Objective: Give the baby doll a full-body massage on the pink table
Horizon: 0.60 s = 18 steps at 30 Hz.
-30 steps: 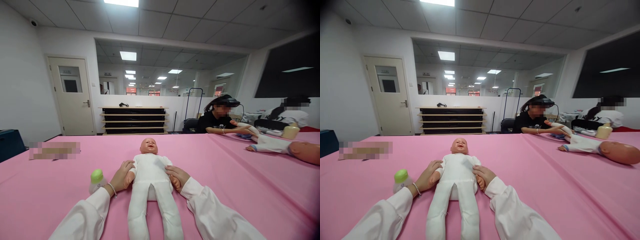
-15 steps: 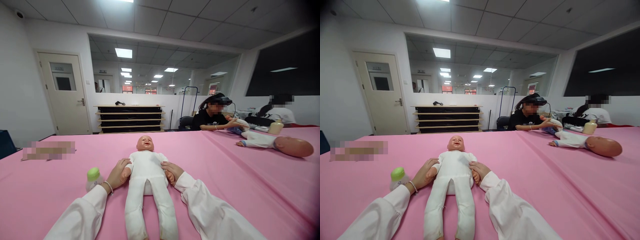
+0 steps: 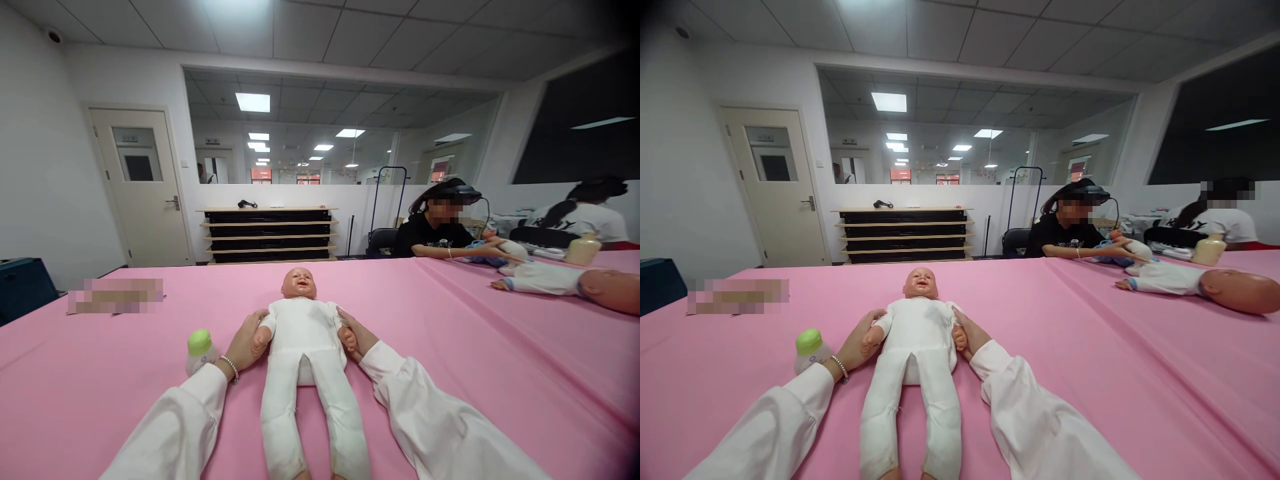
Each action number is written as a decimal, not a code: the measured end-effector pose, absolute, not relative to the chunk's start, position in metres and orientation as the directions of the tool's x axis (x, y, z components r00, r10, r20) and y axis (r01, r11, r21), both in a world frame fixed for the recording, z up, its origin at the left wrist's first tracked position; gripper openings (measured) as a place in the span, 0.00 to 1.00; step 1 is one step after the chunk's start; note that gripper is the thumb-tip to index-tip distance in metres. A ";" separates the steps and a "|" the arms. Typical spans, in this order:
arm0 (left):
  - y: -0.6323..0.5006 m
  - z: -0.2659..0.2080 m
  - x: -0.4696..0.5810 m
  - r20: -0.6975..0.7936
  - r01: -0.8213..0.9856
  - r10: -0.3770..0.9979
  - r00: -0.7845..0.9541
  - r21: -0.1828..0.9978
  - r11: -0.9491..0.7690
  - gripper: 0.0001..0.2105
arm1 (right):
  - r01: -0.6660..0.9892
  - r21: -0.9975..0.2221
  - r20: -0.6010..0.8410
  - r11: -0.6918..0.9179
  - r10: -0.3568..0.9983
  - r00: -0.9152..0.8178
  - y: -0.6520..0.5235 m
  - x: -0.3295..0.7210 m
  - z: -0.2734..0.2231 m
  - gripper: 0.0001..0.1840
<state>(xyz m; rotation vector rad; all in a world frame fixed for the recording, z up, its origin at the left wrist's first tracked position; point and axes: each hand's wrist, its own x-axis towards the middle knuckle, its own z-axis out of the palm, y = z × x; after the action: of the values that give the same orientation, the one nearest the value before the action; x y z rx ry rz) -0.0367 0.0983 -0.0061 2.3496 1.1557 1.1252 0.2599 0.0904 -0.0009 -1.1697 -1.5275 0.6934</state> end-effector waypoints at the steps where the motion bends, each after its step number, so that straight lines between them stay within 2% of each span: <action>1: 0.100 -0.008 -0.035 0.518 0.527 0.791 0.326 0.595 -0.607 0.28 | 0.314 -0.873 0.403 0.373 0.915 0.033 0.092 0.262 -0.002 0.19; 3: 0.103 -0.010 -0.030 0.516 0.499 0.819 0.250 0.656 -0.566 0.29 | 0.329 -0.815 0.520 0.477 0.853 0.050 0.094 0.270 -0.005 0.27; 5: 0.109 -0.011 -0.022 0.524 0.484 0.829 0.194 0.684 -0.546 0.26 | 0.385 -0.707 0.655 0.593 0.755 0.040 0.098 0.276 -0.007 0.36; 7: 0.118 -0.010 -0.012 0.531 0.485 0.838 0.123 0.705 -0.518 0.21 | 0.456 -0.633 0.714 0.626 0.700 0.030 0.106 0.276 -0.005 0.36; 11: 0.139 -0.002 0.009 0.497 0.483 0.867 -0.031 0.767 -0.422 0.20 | 0.526 -0.695 0.661 0.490 0.723 0.200 0.130 0.259 0.006 0.32; 15: 0.160 -0.001 0.020 0.400 0.469 0.913 -0.080 0.823 -0.320 0.28 | 0.510 -0.782 0.581 0.359 0.717 0.385 0.152 0.246 0.008 0.31; 18: 0.170 -0.007 0.022 0.420 0.461 0.896 -0.142 0.829 -0.316 0.33 | 0.529 -0.782 0.574 0.329 0.710 0.408 0.159 0.248 0.001 0.32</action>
<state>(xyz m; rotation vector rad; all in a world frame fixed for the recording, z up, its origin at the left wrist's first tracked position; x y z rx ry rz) 0.0219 0.1697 -0.0068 1.7277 1.5202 1.4525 0.2483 0.1591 0.0006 -1.3260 -1.2437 0.1706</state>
